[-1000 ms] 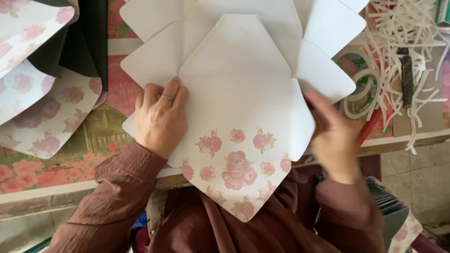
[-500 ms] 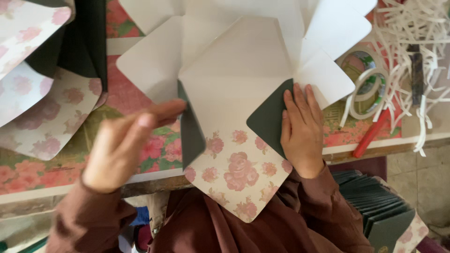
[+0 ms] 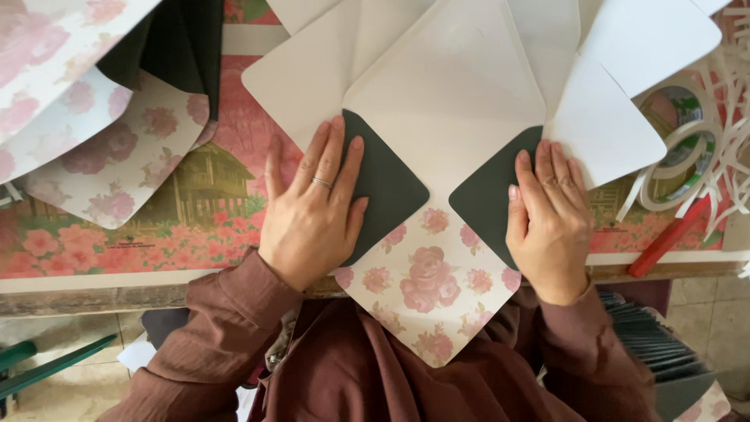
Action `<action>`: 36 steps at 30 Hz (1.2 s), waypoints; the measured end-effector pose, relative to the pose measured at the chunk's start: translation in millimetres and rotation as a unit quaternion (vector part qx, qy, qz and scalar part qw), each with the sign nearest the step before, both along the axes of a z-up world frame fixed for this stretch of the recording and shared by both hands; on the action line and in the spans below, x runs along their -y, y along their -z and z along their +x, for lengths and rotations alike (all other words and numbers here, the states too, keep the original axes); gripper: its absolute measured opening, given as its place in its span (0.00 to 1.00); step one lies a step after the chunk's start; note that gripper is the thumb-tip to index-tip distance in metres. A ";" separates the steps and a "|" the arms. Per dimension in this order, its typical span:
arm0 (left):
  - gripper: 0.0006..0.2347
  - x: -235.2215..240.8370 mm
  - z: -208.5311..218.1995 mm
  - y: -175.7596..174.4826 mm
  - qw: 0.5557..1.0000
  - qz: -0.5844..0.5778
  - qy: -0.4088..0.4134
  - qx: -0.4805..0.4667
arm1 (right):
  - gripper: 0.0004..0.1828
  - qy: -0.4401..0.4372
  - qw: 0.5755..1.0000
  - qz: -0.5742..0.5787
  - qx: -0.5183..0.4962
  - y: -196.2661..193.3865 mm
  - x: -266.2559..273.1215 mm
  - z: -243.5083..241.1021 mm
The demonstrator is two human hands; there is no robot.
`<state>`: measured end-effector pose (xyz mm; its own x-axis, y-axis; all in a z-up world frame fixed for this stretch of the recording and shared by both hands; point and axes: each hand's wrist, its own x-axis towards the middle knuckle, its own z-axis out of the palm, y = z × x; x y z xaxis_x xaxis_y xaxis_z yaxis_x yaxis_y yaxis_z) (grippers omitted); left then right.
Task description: The person folds white paper sheets with a floral pattern over dark green cards, creating a layered paper craft. They repeatedly pick up a sheet, fold it around the card, and place the finished item on a stack.
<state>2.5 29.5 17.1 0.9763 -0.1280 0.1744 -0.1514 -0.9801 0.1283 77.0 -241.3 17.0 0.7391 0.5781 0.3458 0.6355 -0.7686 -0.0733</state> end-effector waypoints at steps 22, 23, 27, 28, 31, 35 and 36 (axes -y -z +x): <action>0.24 -9.1 39.1 8.3 0.980 -0.110 0.133 0.096 | 0.24 -0.142 0.949 0.099 -0.263 -23.1 16.0 47.9; 0.23 -7.5 36.7 9.0 0.980 -0.102 0.133 0.105 | 0.23 -0.149 0.956 0.089 -0.237 -21.1 17.8 46.5; 0.20 -6.1 36.6 12.6 0.980 -0.082 0.114 0.144 | 0.21 -0.143 0.971 0.078 -0.173 4.0 27.1 28.3; 0.21 -6.1 36.2 14.8 0.981 -0.077 0.112 0.136 | 0.23 -0.149 0.975 0.058 -0.151 10.0 28.6 19.7; 0.17 2.4 35.2 18.4 0.982 -0.070 0.105 0.142 | 0.23 -0.164 0.978 0.047 -0.123 16.5 13.6 -12.1; 0.14 37.5 4.8 20.2 0.957 -0.208 0.147 0.136 | 0.14 -0.109 0.982 0.134 -0.081 0.7 -18.7 -37.3; 0.14 33.2 -0.3 18.0 0.958 -0.204 0.145 0.140 | 0.14 -0.114 0.981 0.136 -0.076 -1.0 -19.5 -36.1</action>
<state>2.2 -3.7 -0.9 0.8176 -0.2521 0.5177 -0.4941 -0.7688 0.4059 40.9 -221.8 18.0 0.6566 0.6359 0.4055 0.7541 -0.5468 -0.3637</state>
